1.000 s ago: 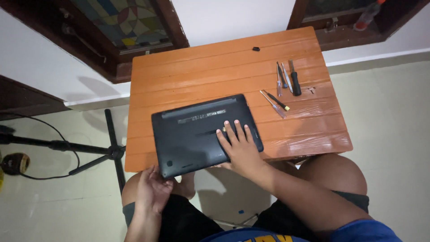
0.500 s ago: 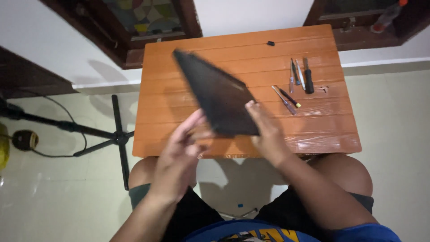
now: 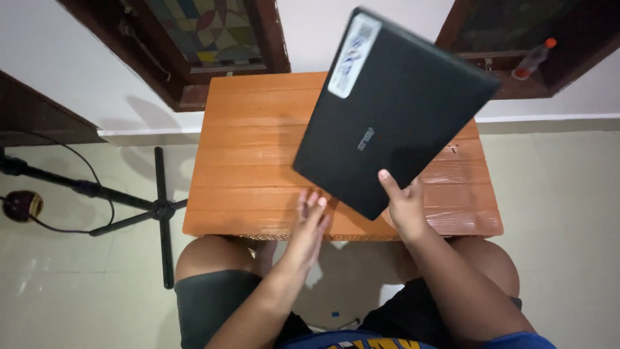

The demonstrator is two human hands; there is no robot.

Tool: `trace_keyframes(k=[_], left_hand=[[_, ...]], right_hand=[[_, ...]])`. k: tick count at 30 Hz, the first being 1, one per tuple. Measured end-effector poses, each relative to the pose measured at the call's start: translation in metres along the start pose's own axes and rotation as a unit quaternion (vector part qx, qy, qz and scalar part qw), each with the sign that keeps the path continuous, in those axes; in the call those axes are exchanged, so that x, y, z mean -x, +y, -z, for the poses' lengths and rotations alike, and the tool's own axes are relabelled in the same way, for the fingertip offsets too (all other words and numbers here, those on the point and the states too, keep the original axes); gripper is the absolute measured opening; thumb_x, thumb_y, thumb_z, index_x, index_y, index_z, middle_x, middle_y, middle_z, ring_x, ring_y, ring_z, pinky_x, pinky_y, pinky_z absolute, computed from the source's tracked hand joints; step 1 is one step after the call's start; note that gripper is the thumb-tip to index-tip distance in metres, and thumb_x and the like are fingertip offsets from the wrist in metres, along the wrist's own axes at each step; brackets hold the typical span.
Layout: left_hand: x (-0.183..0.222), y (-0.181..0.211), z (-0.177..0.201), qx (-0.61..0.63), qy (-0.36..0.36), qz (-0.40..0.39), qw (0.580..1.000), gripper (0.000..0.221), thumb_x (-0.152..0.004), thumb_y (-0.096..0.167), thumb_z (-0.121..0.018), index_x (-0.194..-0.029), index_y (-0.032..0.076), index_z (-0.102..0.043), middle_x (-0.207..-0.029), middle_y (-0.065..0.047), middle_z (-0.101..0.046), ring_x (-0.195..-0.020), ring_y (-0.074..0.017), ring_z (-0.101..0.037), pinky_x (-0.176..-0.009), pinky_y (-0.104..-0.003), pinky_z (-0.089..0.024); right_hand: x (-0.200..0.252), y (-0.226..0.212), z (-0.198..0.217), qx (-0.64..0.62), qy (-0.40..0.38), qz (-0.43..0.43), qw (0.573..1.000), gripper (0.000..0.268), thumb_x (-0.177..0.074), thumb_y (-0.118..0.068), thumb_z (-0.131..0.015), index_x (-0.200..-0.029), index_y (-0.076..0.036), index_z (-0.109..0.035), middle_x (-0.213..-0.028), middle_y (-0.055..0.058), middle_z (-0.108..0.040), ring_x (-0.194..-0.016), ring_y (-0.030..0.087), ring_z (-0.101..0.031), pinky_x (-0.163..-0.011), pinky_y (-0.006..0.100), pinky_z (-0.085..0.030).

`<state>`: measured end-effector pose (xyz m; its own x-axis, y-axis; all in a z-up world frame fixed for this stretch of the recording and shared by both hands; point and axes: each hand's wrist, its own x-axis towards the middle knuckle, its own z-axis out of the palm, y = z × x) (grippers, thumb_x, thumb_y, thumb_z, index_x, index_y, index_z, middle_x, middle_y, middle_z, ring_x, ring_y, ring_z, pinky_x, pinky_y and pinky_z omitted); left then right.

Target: Unscrewing the back cover of a laptop, prying it open, and inspecting the device.

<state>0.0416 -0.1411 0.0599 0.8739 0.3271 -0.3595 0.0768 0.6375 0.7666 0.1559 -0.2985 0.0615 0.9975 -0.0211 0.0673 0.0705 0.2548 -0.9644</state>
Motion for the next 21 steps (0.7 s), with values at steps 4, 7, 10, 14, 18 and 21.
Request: trace_keyframes(k=[4, 7, 10, 14, 18, 21], left_hand=[[-0.032, -0.048, 0.025, 0.092, -0.092, 0.02, 0.991, 0.06, -0.101, 0.031, -0.063, -0.154, 0.013, -0.04, -0.161, -0.015, -0.043, -0.149, -0.0368, -0.039, -0.119, -0.056, -0.031], [-0.023, -0.041, 0.02, 0.13, -0.094, -0.027, 0.987, 0.058, -0.097, 0.014, -0.068, -0.15, 0.009, -0.047, -0.152, -0.024, -0.051, -0.14, -0.0444, -0.048, -0.108, -0.062, -0.044], [-0.023, -0.031, 0.033, 0.108, -0.062, -0.041, 0.991, 0.05, -0.096, 0.009, -0.068, -0.144, 0.007, -0.054, -0.144, -0.024, -0.06, -0.131, -0.0408, -0.059, -0.104, -0.06, -0.05], [-0.019, 0.016, 0.052, 0.032, -0.025, -0.047, 0.998, 0.06, -0.09, 0.021, -0.073, -0.143, 0.001, -0.053, -0.135, -0.032, -0.062, -0.124, -0.0459, -0.062, -0.097, -0.063, -0.054], [-0.026, 0.045, 0.077, 0.013, 0.011, -0.129, 0.991, 0.055, -0.089, 0.026, -0.075, -0.133, -0.001, -0.058, -0.116, -0.028, -0.07, -0.108, -0.036, -0.07, -0.088, -0.056, -0.059], [-0.033, 0.044, 0.083, 0.008, 0.01, -0.14, 0.99, 0.052, -0.089, 0.03, -0.075, -0.128, -0.001, -0.059, -0.109, -0.029, -0.071, -0.102, -0.0364, -0.074, -0.084, -0.055, -0.062]], right_hand=[[0.008, 0.008, -0.009, -0.187, -0.029, -0.049, 0.981, 0.05, -0.094, -0.007, -0.072, -0.141, -0.008, -0.054, -0.127, 0.017, -0.07, -0.111, 0.03, -0.07, -0.097, 0.055, -0.059], [0.009, 0.039, 0.01, -0.253, -0.114, -0.097, 0.956, 0.054, -0.095, -0.002, -0.062, -0.147, -0.011, -0.05, -0.138, 0.021, -0.064, -0.122, 0.04, -0.064, -0.101, 0.064, -0.053], [0.003, 0.063, 0.024, -0.252, -0.161, -0.105, 0.948, 0.066, -0.091, 0.003, -0.06, -0.152, -0.013, -0.044, -0.148, 0.024, -0.056, -0.129, 0.046, -0.058, -0.105, 0.071, -0.045], [-0.012, 0.032, 0.024, -0.3, -0.232, -0.085, 0.921, 0.07, -0.089, -0.009, -0.054, -0.157, -0.018, -0.039, -0.157, 0.019, -0.046, -0.138, 0.046, -0.048, -0.109, 0.077, -0.036], [-0.02, -0.051, 0.012, -0.418, -0.359, -0.038, 0.834, 0.071, -0.097, -0.065, -0.05, -0.152, -0.021, -0.051, -0.16, 0.007, -0.045, -0.145, 0.038, -0.044, -0.116, 0.076, -0.033], [-0.011, -0.057, 0.016, -0.445, -0.438, -0.051, 0.779, 0.077, -0.096, -0.07, -0.044, -0.152, -0.018, -0.055, -0.157, 0.009, -0.05, -0.104, 0.034, -0.071, -0.061, 0.051, -0.062]])
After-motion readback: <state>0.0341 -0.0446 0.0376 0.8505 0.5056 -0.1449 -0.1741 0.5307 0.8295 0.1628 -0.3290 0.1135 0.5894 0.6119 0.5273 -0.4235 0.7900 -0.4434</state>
